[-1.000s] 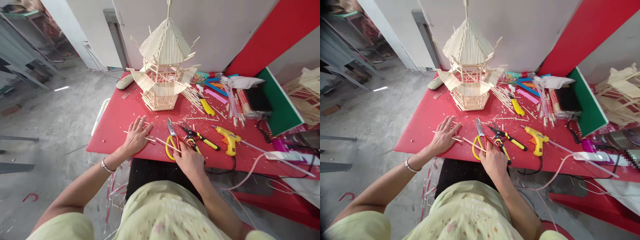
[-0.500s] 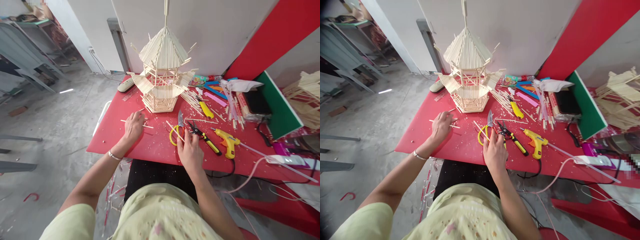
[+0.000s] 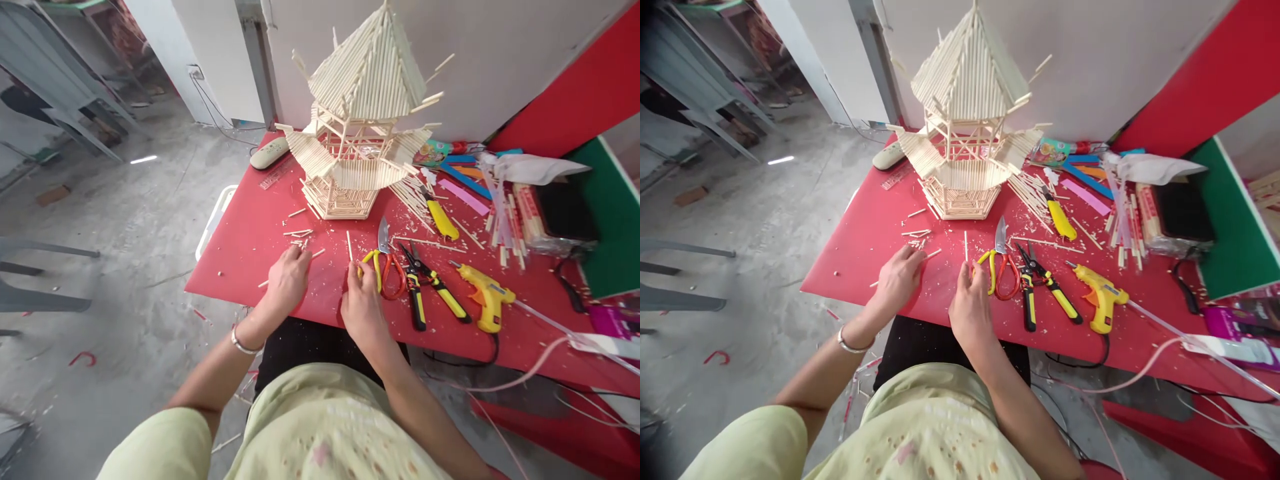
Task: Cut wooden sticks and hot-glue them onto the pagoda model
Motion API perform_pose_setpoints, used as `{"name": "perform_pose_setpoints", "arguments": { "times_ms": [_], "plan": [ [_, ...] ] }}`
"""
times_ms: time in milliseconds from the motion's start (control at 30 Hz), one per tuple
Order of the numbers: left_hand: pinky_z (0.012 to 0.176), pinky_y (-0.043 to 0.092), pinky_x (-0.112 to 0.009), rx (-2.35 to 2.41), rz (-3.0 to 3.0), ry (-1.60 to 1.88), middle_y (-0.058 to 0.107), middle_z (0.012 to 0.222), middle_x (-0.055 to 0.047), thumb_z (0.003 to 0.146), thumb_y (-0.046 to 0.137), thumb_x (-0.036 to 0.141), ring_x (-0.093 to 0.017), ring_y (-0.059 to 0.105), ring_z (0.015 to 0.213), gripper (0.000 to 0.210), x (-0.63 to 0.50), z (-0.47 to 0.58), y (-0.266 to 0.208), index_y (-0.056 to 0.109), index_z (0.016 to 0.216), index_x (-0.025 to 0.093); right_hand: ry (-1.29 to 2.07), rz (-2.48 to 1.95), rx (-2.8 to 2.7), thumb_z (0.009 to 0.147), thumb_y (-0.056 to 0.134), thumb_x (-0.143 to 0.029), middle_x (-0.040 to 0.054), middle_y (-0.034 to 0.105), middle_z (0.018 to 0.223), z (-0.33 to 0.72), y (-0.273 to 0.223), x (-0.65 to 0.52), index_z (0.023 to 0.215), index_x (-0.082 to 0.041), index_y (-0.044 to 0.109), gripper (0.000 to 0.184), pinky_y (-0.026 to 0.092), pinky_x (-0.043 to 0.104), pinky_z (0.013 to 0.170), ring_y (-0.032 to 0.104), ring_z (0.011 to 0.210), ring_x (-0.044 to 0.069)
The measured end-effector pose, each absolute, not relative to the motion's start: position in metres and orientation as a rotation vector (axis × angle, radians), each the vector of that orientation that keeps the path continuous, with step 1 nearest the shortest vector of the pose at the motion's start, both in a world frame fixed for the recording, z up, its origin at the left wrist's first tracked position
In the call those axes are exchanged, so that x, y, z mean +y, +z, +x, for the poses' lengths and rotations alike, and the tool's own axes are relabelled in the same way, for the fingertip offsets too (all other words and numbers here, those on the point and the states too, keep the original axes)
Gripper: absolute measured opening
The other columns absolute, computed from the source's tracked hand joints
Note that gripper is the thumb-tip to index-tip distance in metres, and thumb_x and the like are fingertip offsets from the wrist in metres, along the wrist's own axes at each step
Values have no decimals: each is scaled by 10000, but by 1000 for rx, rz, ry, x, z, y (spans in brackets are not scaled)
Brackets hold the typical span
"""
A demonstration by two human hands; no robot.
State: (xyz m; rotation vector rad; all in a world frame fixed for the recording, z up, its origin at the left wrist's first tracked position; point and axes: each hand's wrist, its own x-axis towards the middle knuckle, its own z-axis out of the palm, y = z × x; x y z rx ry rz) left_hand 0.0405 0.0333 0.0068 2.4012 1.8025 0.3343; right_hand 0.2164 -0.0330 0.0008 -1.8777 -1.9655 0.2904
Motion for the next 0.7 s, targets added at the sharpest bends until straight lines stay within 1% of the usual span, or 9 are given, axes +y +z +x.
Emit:
{"name": "perform_pose_setpoints", "arguments": {
  "times_ms": [67,167,233,300,367,500,600,700],
  "plan": [
    [755,414,-354,1859,2448,339,655,988,-117,997,427,186,-267,590,980,253,33,56,5,677,977,221,215,-1890,-2040,943,435,-96,276,446,1479,214,7,-33,1459,-33,504,524,456,516,1104,469,1362,361],
    [770,413,-366,1864,2438,399,673,1004,-119,1011,458,273,-276,596,993,244,38,63,6,692,965,221,137,-1859,-2109,976,506,-201,190,580,1409,210,17,-26,1363,-124,632,414,442,493,1087,532,1258,333],
    [745,417,-340,1858,2349,473,683,1003,-100,1012,474,312,-247,613,952,248,47,52,9,708,979,234,142,-1810,-2114,1004,510,-252,125,687,1257,209,22,-16,1271,-187,702,335,462,427,1014,581,1140,281],
    [710,415,-303,1896,2204,584,689,1018,-75,1007,469,280,-205,625,901,256,60,31,14,722,981,247,180,-1769,-2110,1027,500,-290,77,742,1075,207,25,-1,1177,-222,746,296,466,372,918,605,1011,236],
    [674,405,-285,1901,2113,658,690,1030,-60,972,512,255,-182,625,855,220,77,7,19,732,963,242,220,-1733,-2111,1030,514,-302,46,749,976,203,27,18,1110,-240,764,271,449,340,845,605,939,211],
    [630,384,-272,1740,2187,577,696,956,-42,906,583,233,-178,622,815,159,105,-24,26,742,903,240,238,-1703,-2112,1010,562,-280,24,743,974,189,28,55,1064,-262,763,209,402,321,754,589,927,205],
    [674,422,-267,1613,2255,520,694,936,-42,904,582,215,-175,628,820,170,114,-27,21,749,918,242,263,-1700,-2143,1007,559,-263,38,730,956,178,25,71,1063,-259,760,208,384,322,731,578,936,216],
    [730,464,-265,1543,2239,526,695,959,-47,925,572,232,-176,645,853,186,115,-25,10,756,953,244,310,-1682,-2177,1013,531,-227,54,721,977,171,20,78,1113,-258,748,240,388,324,744,573,951,218]
  ]
}}
